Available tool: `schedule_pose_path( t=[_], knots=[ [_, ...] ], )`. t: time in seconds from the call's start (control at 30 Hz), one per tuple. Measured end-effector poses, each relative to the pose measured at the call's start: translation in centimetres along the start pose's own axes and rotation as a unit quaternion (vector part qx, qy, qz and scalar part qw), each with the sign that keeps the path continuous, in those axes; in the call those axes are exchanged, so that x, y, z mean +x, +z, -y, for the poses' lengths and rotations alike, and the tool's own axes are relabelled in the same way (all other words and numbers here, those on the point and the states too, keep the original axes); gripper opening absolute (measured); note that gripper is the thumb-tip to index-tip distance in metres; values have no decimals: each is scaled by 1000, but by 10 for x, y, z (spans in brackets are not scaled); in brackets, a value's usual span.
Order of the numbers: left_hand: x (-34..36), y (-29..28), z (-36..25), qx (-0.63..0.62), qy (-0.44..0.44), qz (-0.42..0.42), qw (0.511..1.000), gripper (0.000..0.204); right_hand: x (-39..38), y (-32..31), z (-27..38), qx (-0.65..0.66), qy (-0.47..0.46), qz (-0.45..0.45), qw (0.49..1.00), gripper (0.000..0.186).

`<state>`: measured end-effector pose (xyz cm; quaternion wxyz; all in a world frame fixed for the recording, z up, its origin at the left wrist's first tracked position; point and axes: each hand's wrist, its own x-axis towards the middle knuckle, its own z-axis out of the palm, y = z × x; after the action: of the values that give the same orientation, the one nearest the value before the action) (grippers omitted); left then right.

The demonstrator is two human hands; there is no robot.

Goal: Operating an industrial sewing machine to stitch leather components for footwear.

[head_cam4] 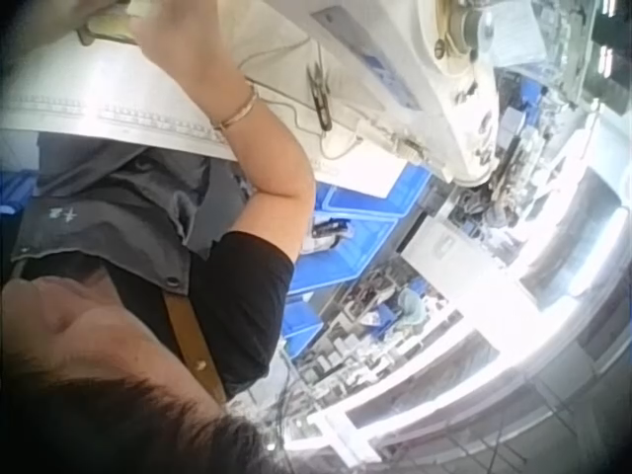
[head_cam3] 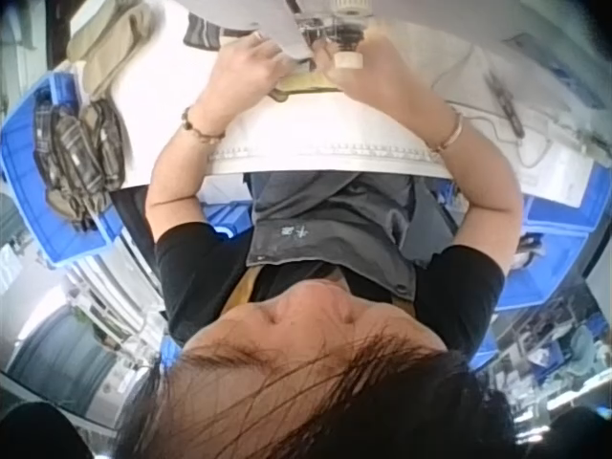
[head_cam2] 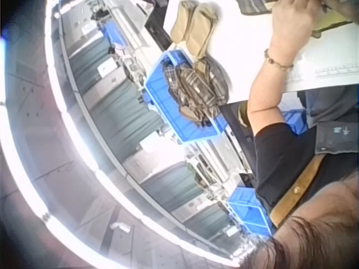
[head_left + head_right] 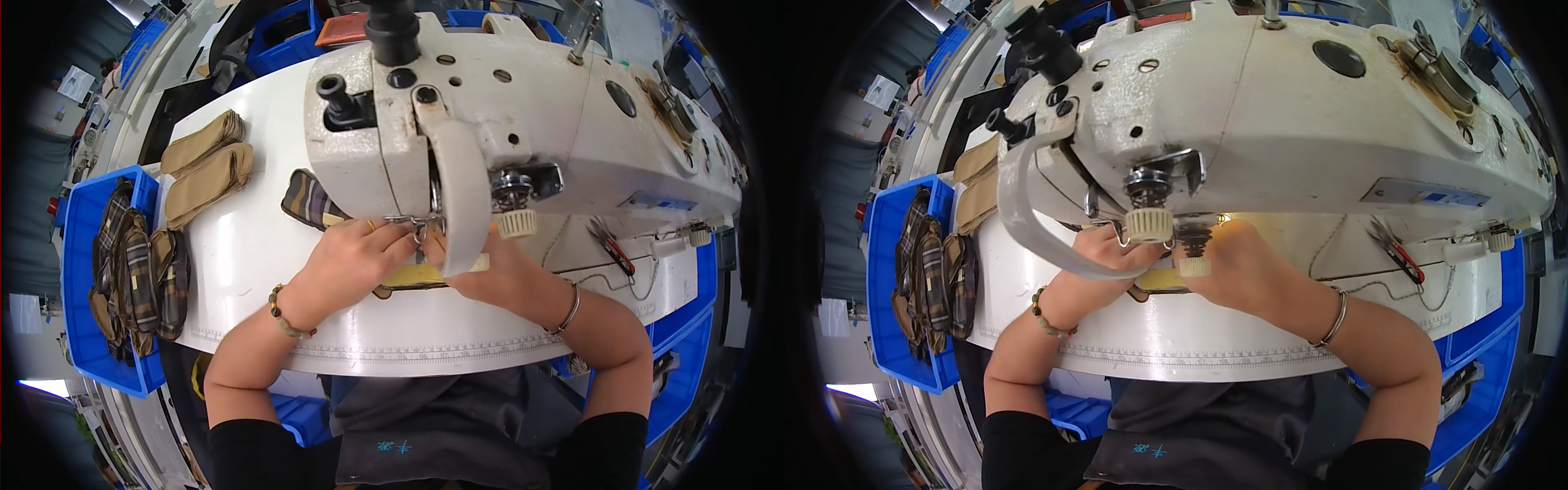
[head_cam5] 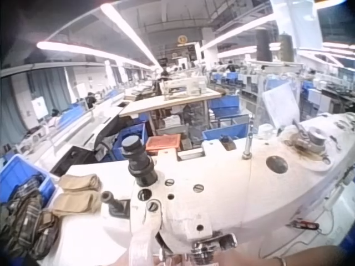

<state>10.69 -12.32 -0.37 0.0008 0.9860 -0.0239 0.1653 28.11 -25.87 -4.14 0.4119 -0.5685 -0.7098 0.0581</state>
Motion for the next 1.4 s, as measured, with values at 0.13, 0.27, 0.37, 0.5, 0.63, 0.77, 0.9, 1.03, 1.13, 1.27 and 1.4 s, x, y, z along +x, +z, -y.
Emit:
schedule_pose_path(
  t=[0.13, 0.27, 0.37, 0.5, 0.63, 0.77, 0.9, 1.03, 1.13, 1.27, 1.4],
  knots=[
    [1, -3, 0, -2, 4, -3, 1000, 25, 0, -2, 4, 33, 49, 27, 998, 17],
    [0, -1, 0, 16, -4, 2, 1000, 24, -7, 4, -4, 36, 33, 0, 999, 21],
    [2, -3, 0, 14, -9, 6, 1000, 25, -13, 7, -8, -93, -86, -50, 991, 24],
    [2, 0, -1, 12, -18, -4, 1000, 22, -7, 0, -5, -60, -31, -44, 997, 13],
    [-4, 6, 4, 6, -48, 45, 998, 22, -9, -6, -10, -210, -73, 42, 974, 11],
    [-1, 7, 2, -43, -84, -24, 995, 21, -3, -14, -5, -172, -82, 9, 982, 12],
    [3, 2, 1, -17, -51, -32, 998, 18, -3, -14, -4, -184, -86, 5, 979, 9],
    [1, 4, 1, 11, -44, -33, 998, 20, -3, -12, -3, -187, -88, -1, 978, 10],
    [-1, 4, 1, -3, -52, -36, 998, 23, -3, -13, 2, -219, -94, 24, 971, 10],
    [-5, 7, -1, 44, -65, 30, 996, 28, -4, -13, 3, -246, -108, 30, 963, 12],
    [-7, 13, -4, 52, -103, 40, 993, 29, -8, -2, -6, -222, -100, 3, 970, 14]
  ],
)
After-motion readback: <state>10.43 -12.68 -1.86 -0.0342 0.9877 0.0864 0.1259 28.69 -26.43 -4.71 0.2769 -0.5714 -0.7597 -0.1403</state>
